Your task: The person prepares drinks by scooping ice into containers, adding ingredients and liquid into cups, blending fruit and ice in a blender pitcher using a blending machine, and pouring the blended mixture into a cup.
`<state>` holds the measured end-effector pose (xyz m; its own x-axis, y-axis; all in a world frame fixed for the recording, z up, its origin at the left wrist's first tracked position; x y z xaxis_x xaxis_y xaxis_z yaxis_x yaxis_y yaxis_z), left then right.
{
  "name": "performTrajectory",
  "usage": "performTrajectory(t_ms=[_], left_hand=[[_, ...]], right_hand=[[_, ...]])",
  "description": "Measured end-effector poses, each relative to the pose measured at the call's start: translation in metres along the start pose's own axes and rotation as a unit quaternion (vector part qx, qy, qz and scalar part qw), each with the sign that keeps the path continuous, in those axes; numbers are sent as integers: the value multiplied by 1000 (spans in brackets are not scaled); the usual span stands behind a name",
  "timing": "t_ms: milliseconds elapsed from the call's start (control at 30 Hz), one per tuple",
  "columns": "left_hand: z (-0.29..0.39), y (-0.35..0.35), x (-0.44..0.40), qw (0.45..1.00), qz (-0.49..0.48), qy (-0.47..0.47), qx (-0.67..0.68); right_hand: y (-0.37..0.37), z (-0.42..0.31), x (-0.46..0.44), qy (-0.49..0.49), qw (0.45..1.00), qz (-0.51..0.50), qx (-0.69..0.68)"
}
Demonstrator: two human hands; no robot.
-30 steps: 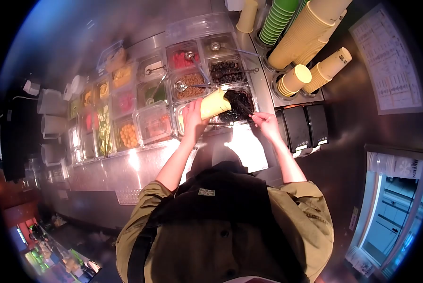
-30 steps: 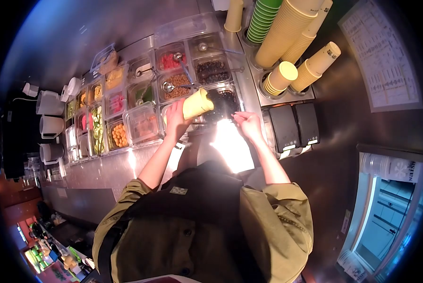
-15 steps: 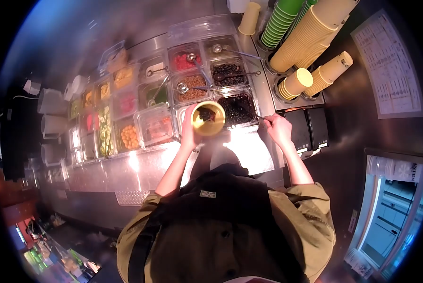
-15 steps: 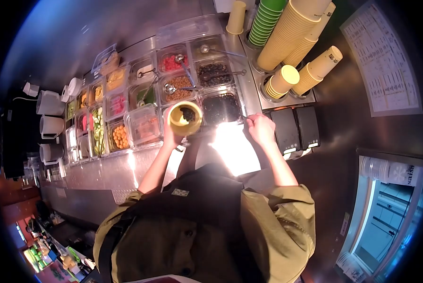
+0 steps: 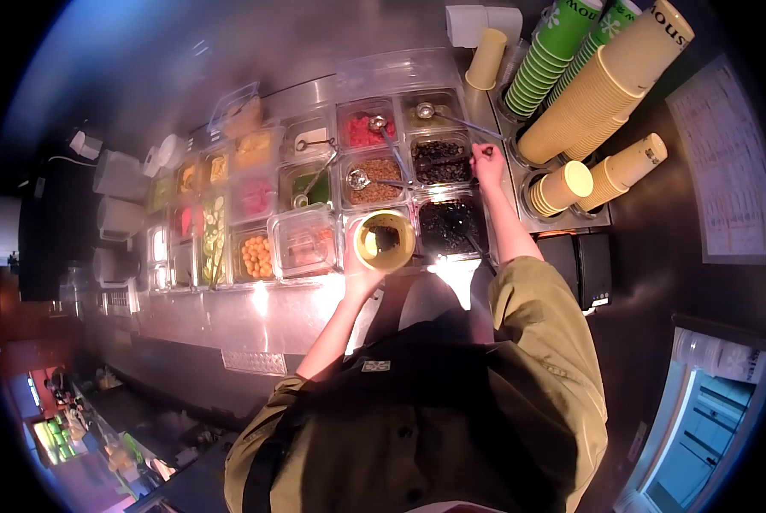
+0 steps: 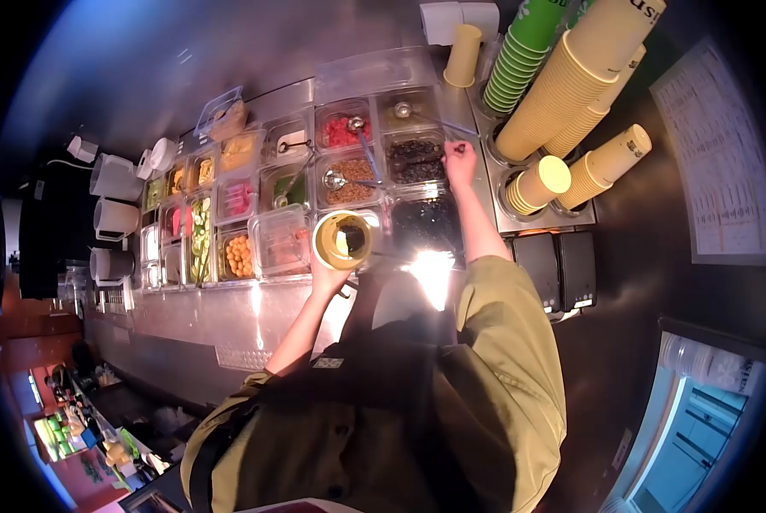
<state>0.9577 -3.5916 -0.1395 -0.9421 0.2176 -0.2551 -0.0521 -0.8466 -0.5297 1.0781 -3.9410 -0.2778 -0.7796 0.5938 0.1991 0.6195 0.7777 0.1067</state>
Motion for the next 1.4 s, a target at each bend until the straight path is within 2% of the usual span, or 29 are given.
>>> performTrajectory(t_ms=[100, 133, 200, 233, 267, 367, 433, 533, 700, 800, 900, 933, 1000, 1033, 1100, 1200, 1267, 1400], left_hand=[[5, -6, -3, 997, 18, -66, -37], [5, -6, -5, 997, 27, -54, -39], [10, -7, -8, 997, 31, -42, -62], [13, -7, -8, 996, 33, -36, -73], [12, -5, -8, 997, 32, -35, -65], [10, 1, -7, 998, 20, -31, -48], [14, 5, -9, 998, 5, -31, -48], [16, 4, -11, 998, 13, -22, -65], [13, 4, -12, 996, 16, -14, -91], [11, 4, -12, 996, 15, -11, -91], [16, 1, -10, 998, 17, -8, -61], [15, 2, -9, 1000, 19, -7, -20], [10, 4, -5, 998, 26, -8, 60], [11, 2, -6, 995, 41, 23, 83], [13, 0, -6, 997, 44, 20, 60], [20, 3, -13, 999, -7, -35, 40], [24, 1, -15, 1000, 15, -11, -8], [24, -1, -18, 995, 38, 22, -91]], right_hand=[[25, -45, 33, 8, 993, -119, 20], [26, -63, 40, -63, 984, -139, 95], [18, -104, 65, -194, 942, -112, 248], [17, -119, 77, -256, 906, -96, 322], [15, -123, 84, -373, 863, -73, 333], [17, -75, 75, -199, 934, -164, 249], [21, -49, 76, -121, 961, -165, 184], [23, -38, 78, -81, 980, -159, 89], [18, -36, 89, -64, 978, -183, 80], [19, -74, 100, -210, 930, -175, 245], [30, -93, 102, -316, 878, -180, 311], [35, -92, 104, -239, 890, -235, 309], [36, -80, 100, -173, 911, -261, 267], [37, -73, 98, -139, 919, -275, 246], [31, -68, 93, -101, 943, -257, 185], [13, -55, 77, -22, 978, -188, 82], [-3, -32, 65, 37, 990, -134, -17], [-38, 10, 53, 153, 982, 2, -107]])
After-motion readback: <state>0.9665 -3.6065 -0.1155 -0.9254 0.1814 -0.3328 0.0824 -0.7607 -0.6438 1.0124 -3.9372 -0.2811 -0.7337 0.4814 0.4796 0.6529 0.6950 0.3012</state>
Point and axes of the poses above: each hand's wrist, its own x-axis away from the middle knuckle, its own y-axis out of the palm, z = x × y, the point moved 9 cm from there along -x, towards the middle knuckle, and after that the axes turned 4 degrees about y, right-handed, at the moved point
